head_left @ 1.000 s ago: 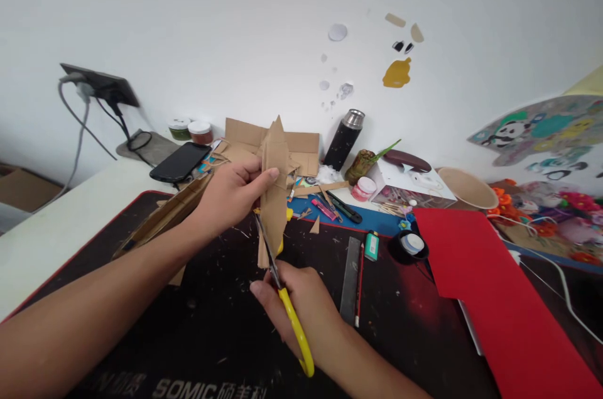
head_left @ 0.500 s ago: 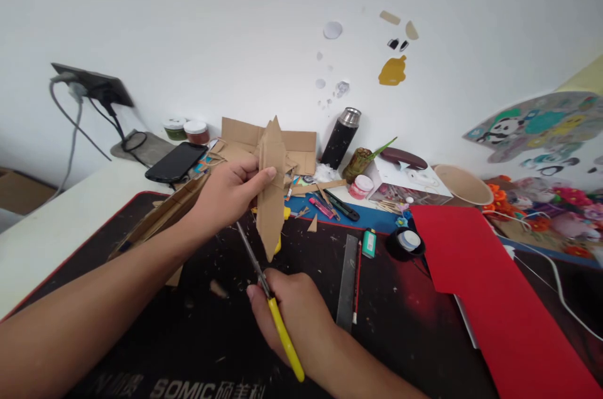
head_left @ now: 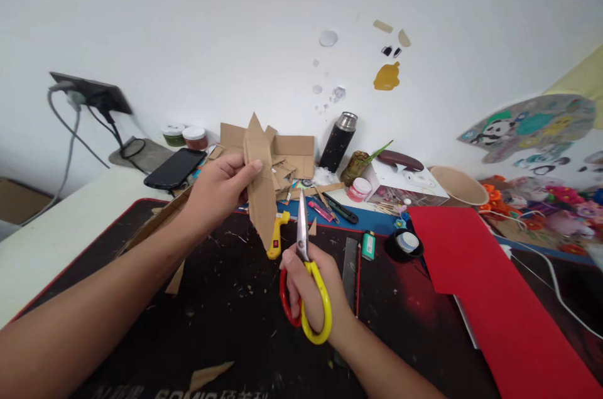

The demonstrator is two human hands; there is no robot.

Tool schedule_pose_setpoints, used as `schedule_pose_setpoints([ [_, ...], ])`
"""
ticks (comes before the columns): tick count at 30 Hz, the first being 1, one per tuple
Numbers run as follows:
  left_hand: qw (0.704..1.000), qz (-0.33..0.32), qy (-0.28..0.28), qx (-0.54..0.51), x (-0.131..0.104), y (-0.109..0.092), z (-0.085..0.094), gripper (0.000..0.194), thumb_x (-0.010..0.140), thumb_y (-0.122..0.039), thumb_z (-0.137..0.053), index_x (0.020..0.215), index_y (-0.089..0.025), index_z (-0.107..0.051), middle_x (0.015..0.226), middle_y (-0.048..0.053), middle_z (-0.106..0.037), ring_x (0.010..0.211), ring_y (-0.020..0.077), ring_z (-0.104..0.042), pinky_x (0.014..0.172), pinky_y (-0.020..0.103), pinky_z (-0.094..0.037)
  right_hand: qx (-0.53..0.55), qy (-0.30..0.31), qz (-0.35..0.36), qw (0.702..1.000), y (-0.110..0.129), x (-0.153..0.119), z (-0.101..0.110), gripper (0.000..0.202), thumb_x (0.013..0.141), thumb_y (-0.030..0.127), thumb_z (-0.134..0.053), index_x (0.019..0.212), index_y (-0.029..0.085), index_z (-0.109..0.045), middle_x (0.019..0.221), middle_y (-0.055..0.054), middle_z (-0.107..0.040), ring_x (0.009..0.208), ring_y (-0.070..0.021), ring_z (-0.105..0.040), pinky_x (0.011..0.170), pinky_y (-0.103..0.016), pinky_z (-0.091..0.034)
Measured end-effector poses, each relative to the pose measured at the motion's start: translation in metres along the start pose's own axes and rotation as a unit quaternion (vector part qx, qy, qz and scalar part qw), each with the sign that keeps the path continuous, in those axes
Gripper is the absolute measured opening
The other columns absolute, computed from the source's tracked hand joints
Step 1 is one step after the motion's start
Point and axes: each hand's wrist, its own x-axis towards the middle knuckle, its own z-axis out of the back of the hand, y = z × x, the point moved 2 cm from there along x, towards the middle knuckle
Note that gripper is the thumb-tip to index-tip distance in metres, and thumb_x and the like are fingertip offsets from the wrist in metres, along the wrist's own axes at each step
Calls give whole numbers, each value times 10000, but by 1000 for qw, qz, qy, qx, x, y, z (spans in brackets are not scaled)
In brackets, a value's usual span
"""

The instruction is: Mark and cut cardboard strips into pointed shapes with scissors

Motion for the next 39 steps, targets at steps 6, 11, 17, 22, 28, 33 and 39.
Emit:
schedule_pose_setpoints([
  [6,1000,6,26,-10,-4,4,-5,418,912,-611,-760,785,-218,-692,606,-24,-580,453,108,-452,400,243,-340,24,2,0,1000,9,5,3,660,937,846,-652,978,188,-644,432,94,-508,314,-111,-468,347,-188,-386],
  [11,999,6,42,-6,-7,5,-10,456,902,-635,-781,766,-210,-688,575,-27,-586,427,103,-477,386,224,-364,44,6,-5,999,5,6,4,669,919,852,-673,1029,193,-633,439,96,-524,309,-115,-463,325,-185,-368],
  [17,998,4,59,-6,-11,4,-16,438,932,-612,-772,791,-208,-677,556,-31,-616,388,109,-520,369,221,-392,58,10,-15,998,9,8,4,647,890,843,-711,976,210,-612,445,102,-518,316,-112,-470,332,-185,-383],
  [22,994,21,96,-39,-12,10,-19,451,922,-642,-798,874,-208,-682,591,-20,-661,414,122,-564,378,221,-395,45,-9,-10,999,10,13,9,582,909,782,-716,945,212,-605,418,102,-514,306,-122,-475,335,-196,-385],
  [28,953,44,287,-91,-16,13,-28,388,866,-538,-885,1028,-212,-750,675,-16,-685,515,124,-599,454,216,-442,69,-38,11,997,9,19,20,567,908,765,-729,942,208,-631,417,101,-511,308,-123,-478,343,-200,-388],
  [33,942,69,322,-68,-20,12,-31,343,824,-437,-924,1048,-218,-783,818,36,-779,607,151,-674,512,233,-501,96,-29,12,995,9,20,21,586,883,779,-748,948,207,-634,432,102,-518,309,-122,-475,336,-202,-384],
  [39,938,83,327,-76,-21,15,-31,346,810,-481,-935,945,-209,-769,715,18,-743,534,132,-621,478,223,-459,98,1,11,995,12,17,19,592,902,796,-717,929,214,-611,438,102,-516,320,-116,-472,345,-200,-377],
])
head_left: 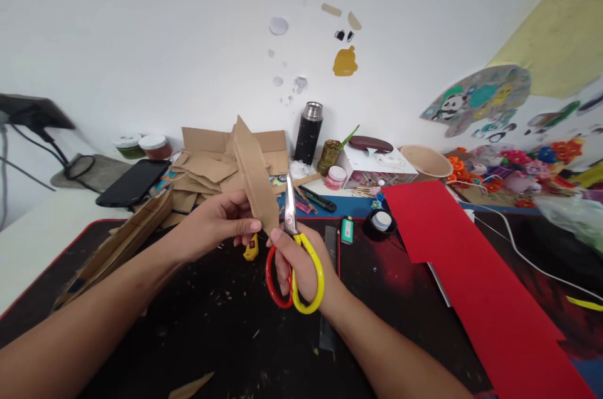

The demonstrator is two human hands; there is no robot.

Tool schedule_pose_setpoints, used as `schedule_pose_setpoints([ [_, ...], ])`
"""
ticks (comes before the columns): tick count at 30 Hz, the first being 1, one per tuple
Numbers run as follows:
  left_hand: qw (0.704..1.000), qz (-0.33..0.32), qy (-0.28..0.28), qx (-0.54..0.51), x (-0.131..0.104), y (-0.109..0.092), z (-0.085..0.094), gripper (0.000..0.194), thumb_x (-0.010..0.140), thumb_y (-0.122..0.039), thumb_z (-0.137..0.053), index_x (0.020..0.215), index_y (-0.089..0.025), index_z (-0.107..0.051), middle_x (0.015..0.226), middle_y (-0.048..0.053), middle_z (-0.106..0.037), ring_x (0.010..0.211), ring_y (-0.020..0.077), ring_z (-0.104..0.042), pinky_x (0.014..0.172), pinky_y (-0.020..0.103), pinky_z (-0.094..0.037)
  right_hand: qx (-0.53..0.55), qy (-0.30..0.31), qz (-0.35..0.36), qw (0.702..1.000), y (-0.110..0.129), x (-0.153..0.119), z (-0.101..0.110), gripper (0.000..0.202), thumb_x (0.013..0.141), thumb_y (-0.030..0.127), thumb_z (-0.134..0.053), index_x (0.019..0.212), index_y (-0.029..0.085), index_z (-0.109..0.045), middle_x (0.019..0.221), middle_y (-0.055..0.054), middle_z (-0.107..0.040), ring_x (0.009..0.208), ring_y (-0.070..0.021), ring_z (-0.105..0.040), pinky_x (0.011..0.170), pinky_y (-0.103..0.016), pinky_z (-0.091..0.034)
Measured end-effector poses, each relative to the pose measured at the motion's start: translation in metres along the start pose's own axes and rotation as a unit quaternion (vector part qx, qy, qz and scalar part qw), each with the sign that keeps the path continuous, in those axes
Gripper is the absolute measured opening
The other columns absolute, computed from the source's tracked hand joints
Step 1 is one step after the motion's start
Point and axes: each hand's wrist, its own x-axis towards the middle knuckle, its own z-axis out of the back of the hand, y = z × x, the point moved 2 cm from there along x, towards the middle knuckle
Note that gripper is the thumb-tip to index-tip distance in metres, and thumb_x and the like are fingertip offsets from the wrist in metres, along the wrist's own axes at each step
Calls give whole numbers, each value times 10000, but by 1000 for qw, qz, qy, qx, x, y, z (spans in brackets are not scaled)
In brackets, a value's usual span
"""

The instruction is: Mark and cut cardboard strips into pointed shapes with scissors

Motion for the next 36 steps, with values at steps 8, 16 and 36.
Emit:
schedule_pose_setpoints([
  [8,997,9,-73,-40,-1,11,10,535,775,-692,-918,845,-183,-772,597,16,-678,517,126,-579,487,219,-447,-17,4,5,1000,2,1,0,595,888,804,-725,913,222,-599,416,104,-514,307,-119,-473,330,-188,-373],
  [16,980,8,-194,-38,3,8,31,514,723,-632,-970,816,-168,-769,680,34,-732,508,104,-578,458,197,-423,-47,-6,-7,999,1,7,6,552,869,748,-770,884,227,-586,400,104,-509,295,-115,-452,320,-184,-358],
  [36,980,4,-201,-11,5,6,35,533,706,-680,-937,620,-189,-746,550,77,-722,473,166,-638,484,266,-528,-78,-70,54,993,-1,23,36,615,897,820,-721,792,241,-544,428,87,-507,311,-117,-473,343,-197,-389],
])
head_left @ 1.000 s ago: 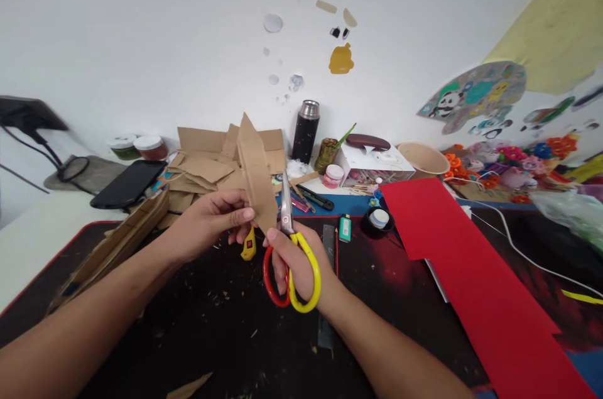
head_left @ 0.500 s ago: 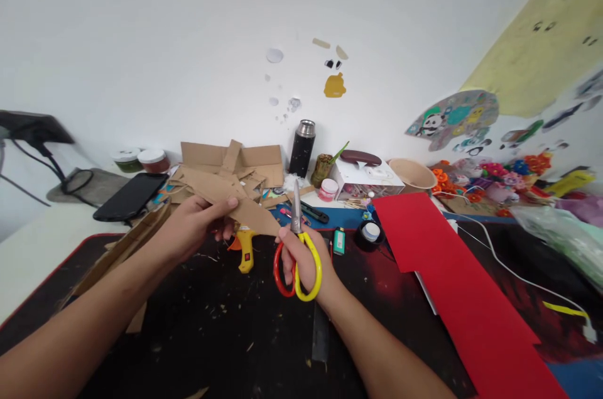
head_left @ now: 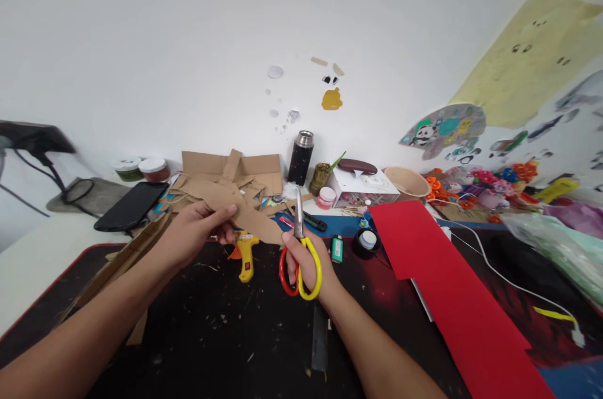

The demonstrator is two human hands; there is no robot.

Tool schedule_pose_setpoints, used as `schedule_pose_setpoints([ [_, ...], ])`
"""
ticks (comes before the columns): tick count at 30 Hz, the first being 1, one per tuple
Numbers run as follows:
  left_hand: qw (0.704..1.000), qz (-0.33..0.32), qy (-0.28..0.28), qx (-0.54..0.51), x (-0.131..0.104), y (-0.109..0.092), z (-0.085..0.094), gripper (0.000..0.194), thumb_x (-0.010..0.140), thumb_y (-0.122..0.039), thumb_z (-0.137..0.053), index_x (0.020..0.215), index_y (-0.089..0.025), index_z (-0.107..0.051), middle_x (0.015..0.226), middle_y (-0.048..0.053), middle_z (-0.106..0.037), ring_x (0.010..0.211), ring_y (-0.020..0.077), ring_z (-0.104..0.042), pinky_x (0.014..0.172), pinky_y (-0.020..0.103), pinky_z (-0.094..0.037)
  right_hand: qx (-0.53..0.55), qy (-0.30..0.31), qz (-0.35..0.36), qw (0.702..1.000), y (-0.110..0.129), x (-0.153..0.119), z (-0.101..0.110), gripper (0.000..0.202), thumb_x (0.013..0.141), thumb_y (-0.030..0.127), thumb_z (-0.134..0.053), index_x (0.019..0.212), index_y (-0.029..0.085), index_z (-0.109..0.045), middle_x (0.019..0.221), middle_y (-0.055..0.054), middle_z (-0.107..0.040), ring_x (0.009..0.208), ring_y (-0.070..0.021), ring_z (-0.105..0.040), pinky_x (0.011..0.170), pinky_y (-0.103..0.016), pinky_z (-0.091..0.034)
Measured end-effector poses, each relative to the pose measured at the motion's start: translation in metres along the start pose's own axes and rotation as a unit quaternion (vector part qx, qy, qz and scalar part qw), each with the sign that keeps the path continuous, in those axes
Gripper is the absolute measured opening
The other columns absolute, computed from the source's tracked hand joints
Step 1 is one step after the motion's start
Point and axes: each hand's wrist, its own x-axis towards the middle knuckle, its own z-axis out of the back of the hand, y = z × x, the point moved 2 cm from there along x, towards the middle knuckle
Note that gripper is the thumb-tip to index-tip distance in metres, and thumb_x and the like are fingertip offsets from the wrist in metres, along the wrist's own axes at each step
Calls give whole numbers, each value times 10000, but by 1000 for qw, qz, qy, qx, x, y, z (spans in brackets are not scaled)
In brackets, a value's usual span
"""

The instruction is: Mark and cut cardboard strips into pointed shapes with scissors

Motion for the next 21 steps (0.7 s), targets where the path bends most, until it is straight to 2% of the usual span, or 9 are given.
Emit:
schedule_pose_setpoints([
  [3,1000,7,-9,-14,1,4,-1,527,682,-672,-956,681,-189,-746,551,60,-722,479,171,-650,481,262,-523,-18,-6,-1,1000,-1,-1,-1,583,894,795,-735,862,237,-571,425,95,-515,318,-122,-483,353,-194,-403],
  [9,1000,13,-7,-14,-1,10,-7,508,735,-675,-917,729,-201,-735,608,56,-751,524,181,-677,517,276,-547,-29,-18,1,999,-5,-1,-4,539,911,749,-733,881,236,-571,438,95,-519,327,-118,-489,349,-181,-386],
  [15,1000,20,13,20,-2,9,-8,418,736,-586,-929,750,-194,-786,613,49,-753,540,190,-673,546,298,-570,-32,-11,-23,999,-7,-1,-6,571,866,776,-761,881,241,-562,445,98,-523,333,-120,-493,341,-176,-373],
  [21,999,19,8,46,-6,6,-10,420,735,-584,-931,719,-195,-774,599,45,-743,526,181,-649,539,291,-552,-42,9,-46,998,-2,-5,-10,563,852,760,-783,907,236,-587,430,103,-523,322,-122,-477,349,-185,-382],
])
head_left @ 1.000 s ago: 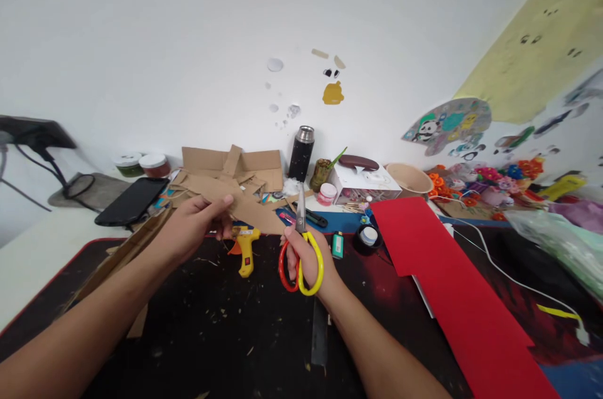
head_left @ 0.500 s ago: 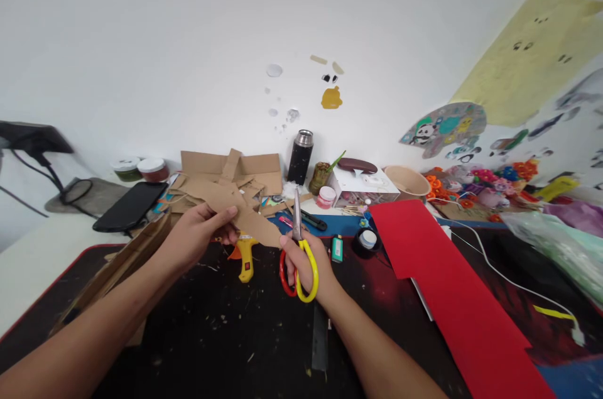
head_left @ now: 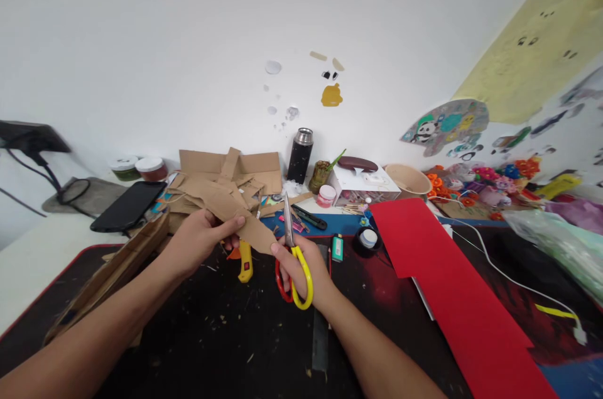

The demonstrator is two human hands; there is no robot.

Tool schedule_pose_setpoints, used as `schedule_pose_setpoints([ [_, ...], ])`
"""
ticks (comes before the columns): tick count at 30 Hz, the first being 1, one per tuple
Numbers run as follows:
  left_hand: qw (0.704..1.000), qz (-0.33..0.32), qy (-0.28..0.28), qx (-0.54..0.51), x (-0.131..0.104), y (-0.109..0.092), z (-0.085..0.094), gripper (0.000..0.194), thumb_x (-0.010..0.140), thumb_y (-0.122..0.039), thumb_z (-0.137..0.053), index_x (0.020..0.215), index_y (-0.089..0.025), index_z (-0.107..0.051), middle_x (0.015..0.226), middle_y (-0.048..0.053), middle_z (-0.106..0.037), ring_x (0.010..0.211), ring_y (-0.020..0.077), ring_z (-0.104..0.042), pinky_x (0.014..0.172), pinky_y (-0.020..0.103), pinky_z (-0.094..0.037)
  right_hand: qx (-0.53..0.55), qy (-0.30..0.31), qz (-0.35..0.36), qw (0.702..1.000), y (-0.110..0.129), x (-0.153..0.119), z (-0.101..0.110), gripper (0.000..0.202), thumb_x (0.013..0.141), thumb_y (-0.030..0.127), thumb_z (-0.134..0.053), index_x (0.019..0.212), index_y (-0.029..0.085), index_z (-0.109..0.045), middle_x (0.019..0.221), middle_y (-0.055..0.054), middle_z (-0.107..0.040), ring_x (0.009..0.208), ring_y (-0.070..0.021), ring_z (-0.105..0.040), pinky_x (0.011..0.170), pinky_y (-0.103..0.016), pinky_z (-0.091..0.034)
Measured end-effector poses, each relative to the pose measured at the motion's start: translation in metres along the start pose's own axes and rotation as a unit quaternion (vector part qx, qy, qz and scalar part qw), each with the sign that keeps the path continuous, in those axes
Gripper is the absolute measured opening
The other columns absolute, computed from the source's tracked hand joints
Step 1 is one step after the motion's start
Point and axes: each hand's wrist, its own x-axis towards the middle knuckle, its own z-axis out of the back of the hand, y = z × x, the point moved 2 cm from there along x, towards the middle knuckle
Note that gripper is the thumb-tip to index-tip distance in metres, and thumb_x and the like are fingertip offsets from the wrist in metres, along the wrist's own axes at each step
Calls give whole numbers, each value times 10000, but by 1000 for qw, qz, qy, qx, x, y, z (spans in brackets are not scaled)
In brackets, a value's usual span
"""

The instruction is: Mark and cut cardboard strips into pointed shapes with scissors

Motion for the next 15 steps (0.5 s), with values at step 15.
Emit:
schedule_pose_setpoints([
  [15,999,7,12,-36,-11,0,-20,416,715,-578,-954,714,-198,-785,593,48,-743,524,173,-649,539,280,-549,-8,-10,-2,1000,-9,-1,-4,522,884,738,-749,929,243,-589,418,113,-507,315,-125,-459,335,-186,-364],
])
